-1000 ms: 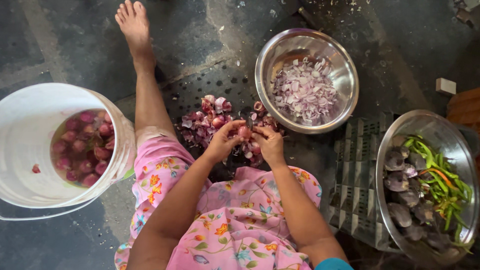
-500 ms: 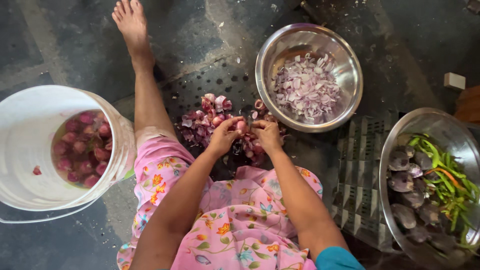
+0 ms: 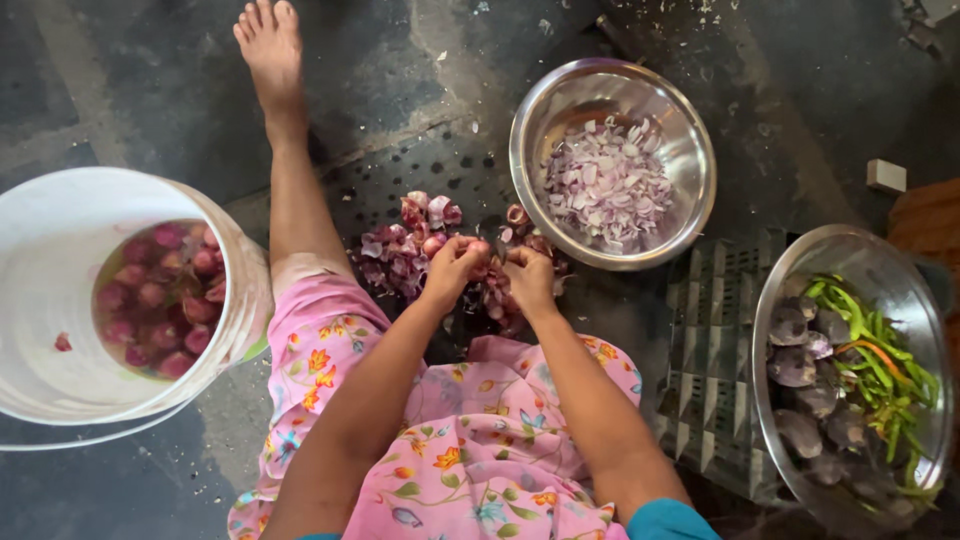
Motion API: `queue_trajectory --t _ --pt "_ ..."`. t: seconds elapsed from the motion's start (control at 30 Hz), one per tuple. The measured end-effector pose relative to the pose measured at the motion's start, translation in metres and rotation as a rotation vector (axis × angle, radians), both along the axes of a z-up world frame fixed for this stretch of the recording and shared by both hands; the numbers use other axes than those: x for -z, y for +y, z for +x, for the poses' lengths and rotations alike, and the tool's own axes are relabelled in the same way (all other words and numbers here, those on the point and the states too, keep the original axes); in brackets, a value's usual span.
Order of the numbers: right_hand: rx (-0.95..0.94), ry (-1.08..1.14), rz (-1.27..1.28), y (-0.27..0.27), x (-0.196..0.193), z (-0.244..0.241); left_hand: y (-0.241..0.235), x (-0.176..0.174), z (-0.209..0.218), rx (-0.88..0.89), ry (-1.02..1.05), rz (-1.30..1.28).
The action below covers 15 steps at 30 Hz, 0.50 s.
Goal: The person sits on the floor and peels red onions by hand, removing the outer skins and placing the peeled onions into a metal bowl. The person also occasionally reaches into a bucket of water to retrieve more onions.
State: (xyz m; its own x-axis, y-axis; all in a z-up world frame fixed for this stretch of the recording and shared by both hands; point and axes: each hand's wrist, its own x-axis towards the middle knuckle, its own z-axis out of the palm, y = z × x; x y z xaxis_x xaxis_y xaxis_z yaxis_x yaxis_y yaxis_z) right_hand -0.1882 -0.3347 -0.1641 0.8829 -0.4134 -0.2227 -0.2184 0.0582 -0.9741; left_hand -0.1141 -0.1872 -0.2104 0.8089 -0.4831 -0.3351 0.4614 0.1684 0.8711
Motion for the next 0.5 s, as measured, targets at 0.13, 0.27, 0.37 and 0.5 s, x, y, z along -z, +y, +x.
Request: queue_trajectory --t 0.13,0.27,0.37,0.5 --pt "-0.070 -0.055 -0.218 0.031 -0.034 -0.037 0.014 -0.015 -0.016 -0.026 0.013 -0.063" --pt "-0.241 -0.219 -0.490 0.048 -0.064 -0.055 0.035 -0.038 -0.028 -0.047 0.119 -0.182" --pt "-0.280 -0.311 -0.540 0.040 -0.078 -0.059 0.047 -0.052 -0.031 -0.088 0.234 -0.258" --pt "-0.295 0.007 -0.188 0.029 -0.077 -0.070 0.055 -0.055 -0.041 -0.070 0.262 -0.293"
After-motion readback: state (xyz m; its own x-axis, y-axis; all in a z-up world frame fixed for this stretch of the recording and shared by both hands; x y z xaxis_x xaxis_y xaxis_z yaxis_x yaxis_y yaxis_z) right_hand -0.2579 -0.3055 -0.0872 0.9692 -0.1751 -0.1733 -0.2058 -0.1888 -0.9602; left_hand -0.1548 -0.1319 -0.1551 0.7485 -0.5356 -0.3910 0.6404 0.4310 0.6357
